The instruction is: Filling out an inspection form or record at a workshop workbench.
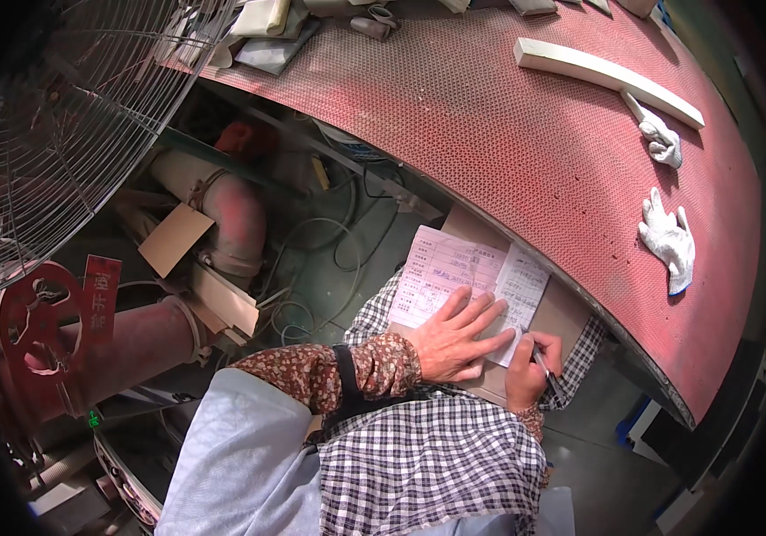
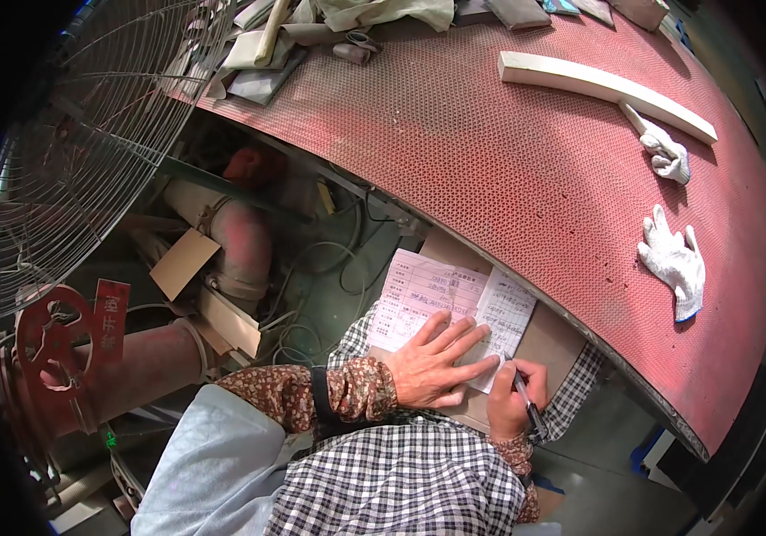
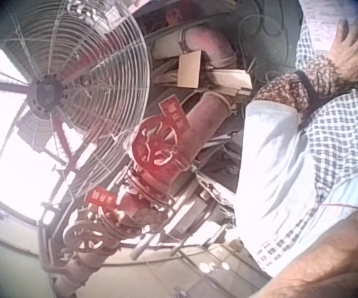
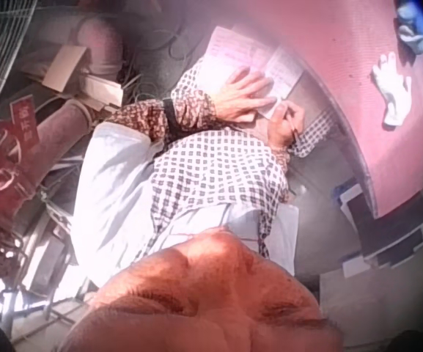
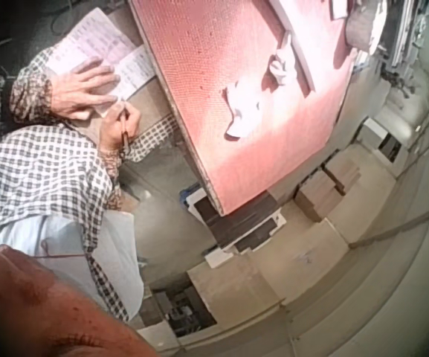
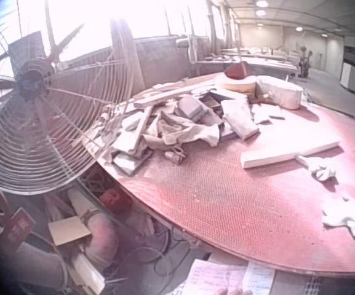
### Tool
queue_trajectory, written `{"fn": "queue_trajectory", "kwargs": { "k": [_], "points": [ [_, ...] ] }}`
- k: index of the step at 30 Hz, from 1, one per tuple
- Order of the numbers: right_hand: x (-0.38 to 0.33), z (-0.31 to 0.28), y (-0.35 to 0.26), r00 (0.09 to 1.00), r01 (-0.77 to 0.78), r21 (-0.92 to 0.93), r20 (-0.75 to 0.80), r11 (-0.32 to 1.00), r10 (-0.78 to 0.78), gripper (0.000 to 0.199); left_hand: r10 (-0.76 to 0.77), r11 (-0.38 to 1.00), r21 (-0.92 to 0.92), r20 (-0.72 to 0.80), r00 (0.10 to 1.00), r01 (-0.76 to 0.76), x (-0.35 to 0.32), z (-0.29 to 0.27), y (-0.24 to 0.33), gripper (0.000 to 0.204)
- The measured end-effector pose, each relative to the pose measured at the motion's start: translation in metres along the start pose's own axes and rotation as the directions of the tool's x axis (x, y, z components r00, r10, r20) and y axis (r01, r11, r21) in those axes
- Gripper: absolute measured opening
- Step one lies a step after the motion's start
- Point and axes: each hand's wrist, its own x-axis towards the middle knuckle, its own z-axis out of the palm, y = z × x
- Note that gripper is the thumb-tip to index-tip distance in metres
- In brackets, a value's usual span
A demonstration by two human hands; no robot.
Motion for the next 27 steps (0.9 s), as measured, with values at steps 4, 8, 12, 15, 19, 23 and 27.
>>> {"fn": "queue_trajectory", "kwargs": {
  "k": [4,8,12,15,19,23,27],
  "points": [
    [0.000,-0.004,-0.008,0.992,-0.101,0.009,0.080,0.995,0.100,0.011,-0.004,1.000,0.022,0.003,1.000,0.004,0.000,0.000,0.001,0.074],
    [0.000,-0.001,-0.001,0.999,-0.039,0.006,0.030,0.999,0.039,0.012,-0.006,1.000,0.017,0.015,1.000,0.006,0.000,0.000,0.001,0.075],
    [-0.001,0.002,0.004,1.000,-0.002,0.017,-0.008,1.000,0.002,0.012,-0.009,1.000,0.010,0.000,1.000,0.009,0.000,0.001,0.001,0.076],
    [-0.001,0.002,0.004,1.000,-0.007,0.032,0.001,0.999,0.007,0.012,-0.013,1.000,0.016,-0.015,1.000,0.013,0.000,0.003,0.001,0.077],
    [-0.001,0.002,0.002,1.000,-0.012,0.027,-0.003,1.000,0.012,0.012,-0.006,1.000,0.008,-0.007,1.000,0.006,0.000,0.002,0.000,0.078],
    [-0.002,0.002,0.005,1.000,-0.016,0.030,-0.004,0.999,0.016,0.012,-0.005,1.000,0.006,-0.013,1.000,0.005,0.000,0.002,0.001,0.080],
    [-0.003,0.001,0.006,1.000,-0.007,0.019,-0.001,1.000,0.007,0.011,-0.006,1.000,0.003,0.018,1.000,0.005,0.000,0.001,0.000,0.082]
  ]
}}
